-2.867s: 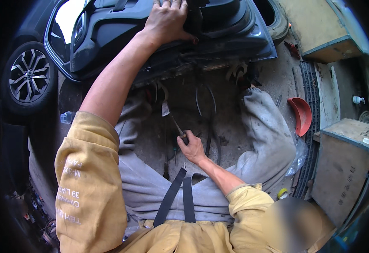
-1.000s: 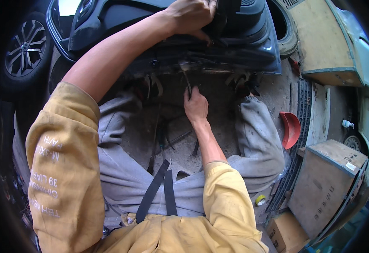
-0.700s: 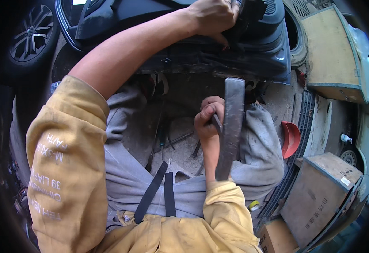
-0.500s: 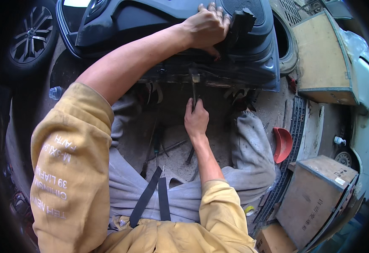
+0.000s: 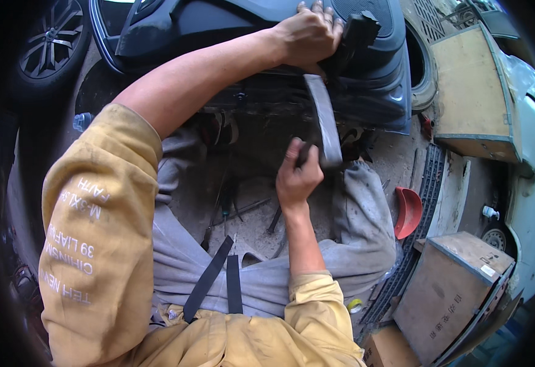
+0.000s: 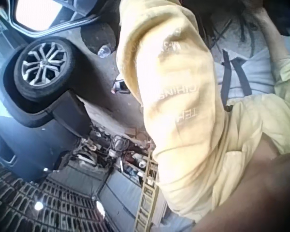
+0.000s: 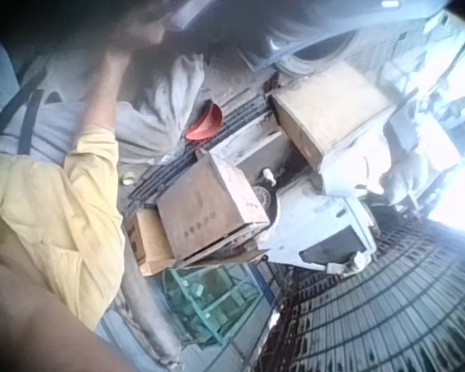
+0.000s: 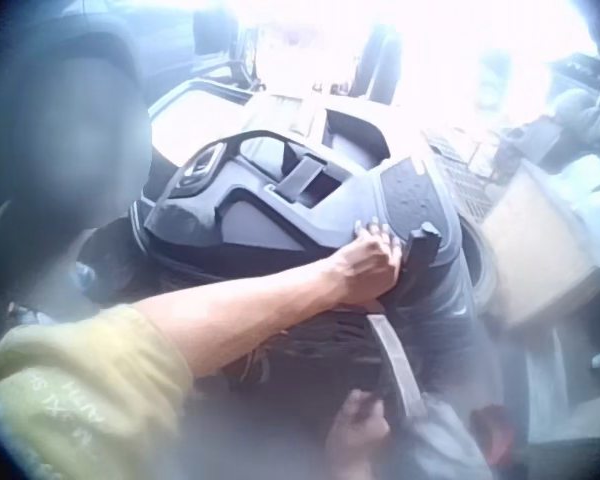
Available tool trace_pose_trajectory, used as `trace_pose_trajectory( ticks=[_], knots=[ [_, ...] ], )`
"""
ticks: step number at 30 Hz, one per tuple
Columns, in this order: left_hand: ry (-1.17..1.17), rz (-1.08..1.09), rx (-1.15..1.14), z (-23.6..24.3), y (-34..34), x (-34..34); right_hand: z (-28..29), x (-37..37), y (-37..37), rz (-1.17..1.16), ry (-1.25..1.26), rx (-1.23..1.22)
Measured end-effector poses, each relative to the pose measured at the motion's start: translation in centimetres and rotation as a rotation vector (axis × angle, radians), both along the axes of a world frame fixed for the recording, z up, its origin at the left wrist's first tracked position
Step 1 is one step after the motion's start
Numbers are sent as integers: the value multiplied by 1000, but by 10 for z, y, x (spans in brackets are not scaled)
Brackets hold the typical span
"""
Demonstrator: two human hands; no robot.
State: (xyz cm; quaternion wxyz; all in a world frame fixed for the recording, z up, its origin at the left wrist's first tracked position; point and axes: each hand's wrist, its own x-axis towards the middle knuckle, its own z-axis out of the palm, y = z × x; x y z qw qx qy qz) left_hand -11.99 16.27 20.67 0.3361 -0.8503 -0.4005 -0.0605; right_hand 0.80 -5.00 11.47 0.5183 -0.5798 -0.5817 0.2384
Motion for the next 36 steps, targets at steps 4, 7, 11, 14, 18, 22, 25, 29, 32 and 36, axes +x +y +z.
trace_pose_trajectory(
  ticks=[4,7,11,14,18,22,25,29,32,36],
  knots=[
    [67,-8,-85,13,-2,6,18,-7,24,151,159,532],
    [2,-65,-54,6,2,4,-98,12,32,66,-568,-422],
    [41,-3,-110,25,3,-5,-21,-17,18,98,-240,-270],
    [32,27,-49,6,-2,3,36,-14,5,-14,-31,85],
    [15,-65,-33,22,-1,6,11,-11,36,76,210,687],
    [-14,-51,-95,20,-7,0,-90,8,15,39,-330,-384],
    [-21,-52,-29,13,0,-2,-17,-1,11,63,-150,-191],
    [24,-24,7,-12,-15,19,37,1,5,0,197,257],
    [1,-52,4,-4,-14,17,-28,4,17,0,28,291],
    [-10,-34,-60,24,14,8,-61,11,24,7,-212,-538]
  ],
)
